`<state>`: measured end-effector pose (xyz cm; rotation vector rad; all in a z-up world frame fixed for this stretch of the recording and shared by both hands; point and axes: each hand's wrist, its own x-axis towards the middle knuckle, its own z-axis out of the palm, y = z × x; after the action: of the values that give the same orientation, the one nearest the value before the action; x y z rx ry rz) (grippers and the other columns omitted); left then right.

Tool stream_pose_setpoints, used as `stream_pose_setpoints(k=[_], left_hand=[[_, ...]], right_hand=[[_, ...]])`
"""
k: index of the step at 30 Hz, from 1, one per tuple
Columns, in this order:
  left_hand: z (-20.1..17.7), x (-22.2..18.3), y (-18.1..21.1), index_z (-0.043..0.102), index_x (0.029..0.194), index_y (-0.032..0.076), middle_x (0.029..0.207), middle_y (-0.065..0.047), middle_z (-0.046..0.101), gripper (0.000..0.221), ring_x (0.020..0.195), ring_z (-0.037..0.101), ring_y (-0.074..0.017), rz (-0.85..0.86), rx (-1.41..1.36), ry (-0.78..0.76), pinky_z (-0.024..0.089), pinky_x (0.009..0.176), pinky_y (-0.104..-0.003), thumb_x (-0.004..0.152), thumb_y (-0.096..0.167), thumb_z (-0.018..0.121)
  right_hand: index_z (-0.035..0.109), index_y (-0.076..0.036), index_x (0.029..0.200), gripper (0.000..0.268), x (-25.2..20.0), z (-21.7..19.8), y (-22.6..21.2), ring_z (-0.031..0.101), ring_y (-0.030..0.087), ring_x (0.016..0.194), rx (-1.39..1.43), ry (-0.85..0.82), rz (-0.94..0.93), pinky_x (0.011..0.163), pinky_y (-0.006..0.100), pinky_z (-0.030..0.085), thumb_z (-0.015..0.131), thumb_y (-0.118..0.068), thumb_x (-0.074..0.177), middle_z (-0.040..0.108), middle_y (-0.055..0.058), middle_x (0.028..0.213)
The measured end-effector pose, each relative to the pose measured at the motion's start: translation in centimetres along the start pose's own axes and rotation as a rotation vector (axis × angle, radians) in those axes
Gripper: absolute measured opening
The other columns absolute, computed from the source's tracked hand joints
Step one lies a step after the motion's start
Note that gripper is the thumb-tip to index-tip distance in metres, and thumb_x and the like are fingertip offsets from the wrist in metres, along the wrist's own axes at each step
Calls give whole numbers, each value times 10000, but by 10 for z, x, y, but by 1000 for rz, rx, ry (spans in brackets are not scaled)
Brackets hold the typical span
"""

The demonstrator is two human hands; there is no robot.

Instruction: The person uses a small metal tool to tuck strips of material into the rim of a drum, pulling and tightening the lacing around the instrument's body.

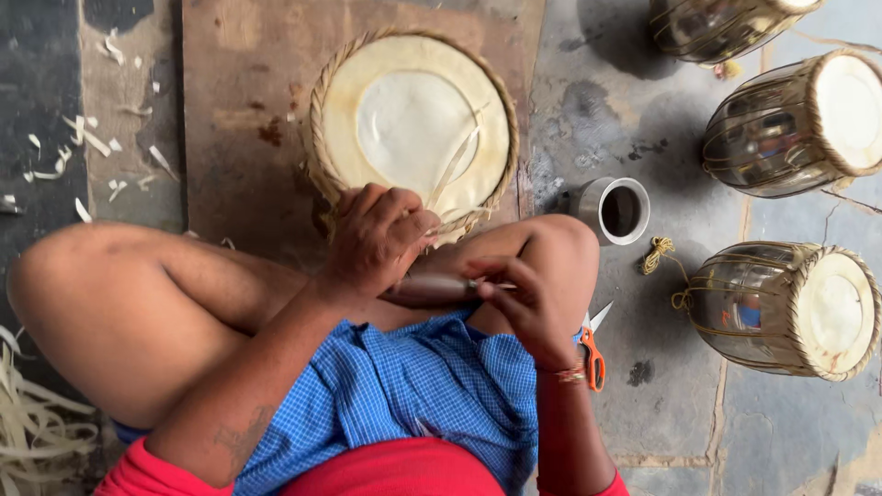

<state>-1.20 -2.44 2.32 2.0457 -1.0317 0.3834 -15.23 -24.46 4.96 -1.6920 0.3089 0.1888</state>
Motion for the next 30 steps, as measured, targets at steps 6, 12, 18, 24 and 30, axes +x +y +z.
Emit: stream_pose_setpoints(k=[6,12,18,24,30], left_hand=[[6,11,6,677,1068,216,1080,44,615,237,1032,564,-211,-21,-76,47,370,963,-416,869,200,806],[-2,10,0,692,1103,209,1098,60,627,235,1030,563,-193,5,-45,3,370,980,-406,897,199,804],[-2,15,-1,715,1168,207,1102,57,612,305,1012,553,-187,26,0,-15,368,971,-395,878,212,808],[-1,10,-4,731,1191,203,1061,36,579,342,1013,529,-200,30,13,-46,359,959,-410,864,230,827],[-2,10,-8,741,1219,262,986,69,548,382,978,504,-186,23,39,-25,291,948,-442,852,274,845]], right_hand=[[569,-201,1379,639,-23,11,-36,600,202,1040,-495,-211,67,832,335,521,827,-260,797,645,36,1190],[659,-218,1228,472,8,77,22,521,311,997,-1135,58,-299,792,463,418,742,-165,766,600,77,1089],[629,-118,1068,384,21,61,-22,562,307,1020,-1063,-237,-170,827,448,452,760,-141,708,608,78,1017],[446,-98,1403,601,2,-10,-93,662,244,973,-23,-100,-283,834,376,577,671,17,858,622,133,1149],[455,-84,1405,360,53,-10,-117,547,174,781,510,374,-724,708,350,550,583,-45,1071,546,102,967]])
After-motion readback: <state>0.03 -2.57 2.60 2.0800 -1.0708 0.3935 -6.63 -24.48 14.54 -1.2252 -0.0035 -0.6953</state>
